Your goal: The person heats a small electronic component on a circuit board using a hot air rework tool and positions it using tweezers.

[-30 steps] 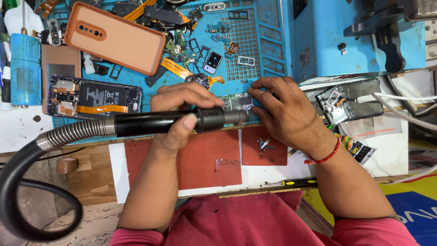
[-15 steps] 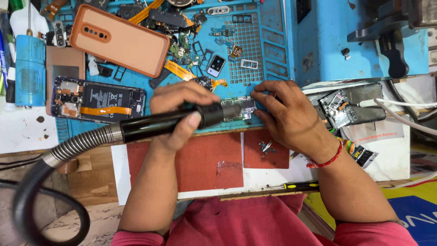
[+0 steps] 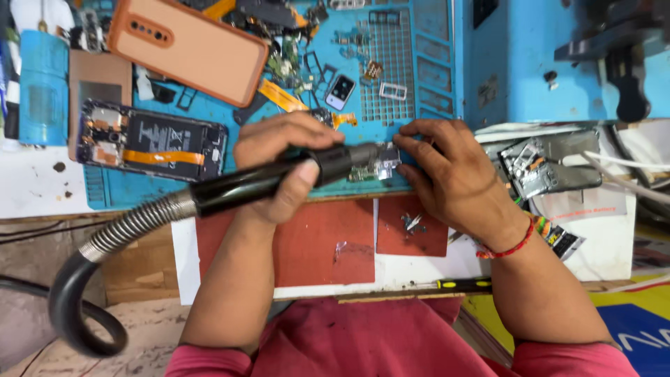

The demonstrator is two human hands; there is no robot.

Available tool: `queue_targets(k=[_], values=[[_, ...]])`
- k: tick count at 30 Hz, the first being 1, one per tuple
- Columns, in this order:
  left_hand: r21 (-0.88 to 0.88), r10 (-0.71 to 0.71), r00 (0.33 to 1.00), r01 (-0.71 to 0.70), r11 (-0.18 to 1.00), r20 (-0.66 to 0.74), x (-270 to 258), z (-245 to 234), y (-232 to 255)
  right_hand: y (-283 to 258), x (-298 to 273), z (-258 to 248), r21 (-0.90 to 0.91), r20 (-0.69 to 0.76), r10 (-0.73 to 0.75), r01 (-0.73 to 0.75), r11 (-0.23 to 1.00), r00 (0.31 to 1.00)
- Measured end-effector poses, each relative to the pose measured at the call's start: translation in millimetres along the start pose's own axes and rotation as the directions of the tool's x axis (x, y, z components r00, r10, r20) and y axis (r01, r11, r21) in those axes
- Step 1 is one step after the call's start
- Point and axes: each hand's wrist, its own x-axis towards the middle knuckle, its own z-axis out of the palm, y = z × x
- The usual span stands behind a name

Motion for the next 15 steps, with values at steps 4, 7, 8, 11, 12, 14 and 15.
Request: queue_targets(k=[4,7,8,11,12,14,15], values=[[-0.149,-0.008,0.993,0.025,0.989,0.117,-3,-3,2,0,-3,-1,0.006,0.031,0.027,-0.027,1.0,0.999],[-0.176,-0.058,0.998,0.052,0.983,-0.032,-3,4,2,-1,-2,-1,-0.021,0.024,0.026,-0.026,0.999,0.999],[-0.114,-0.032,0.999,0.031,0.993,-0.011,1,3,2,0,0,-2,-0.019,0.01,0.021,-0.021,1.0,1.0],[-0.039,-0.02,0.999,0.021,0.999,0.031,-2,-4,1,-2,-3,-1,-0.002,0.001,0.018,-0.018,1.0,1.0],[-0.081,-0.037,0.999,0.04,0.996,0.029,-7,-4,1,-2,-3,1,0.003,0.006,0.014,-0.014,1.0,1.0],[-0.107,-0.085,0.995,0.079,0.991,-0.052,-15,3,-4,2,-5,1,0.011,0.011,0.006,-0.006,1.0,1.0],[-0.087,-0.128,0.985,0.118,0.989,-0.117,-19,7,-4,4,-7,2,0.032,0.002,0.014,-0.014,0.999,1.0]])
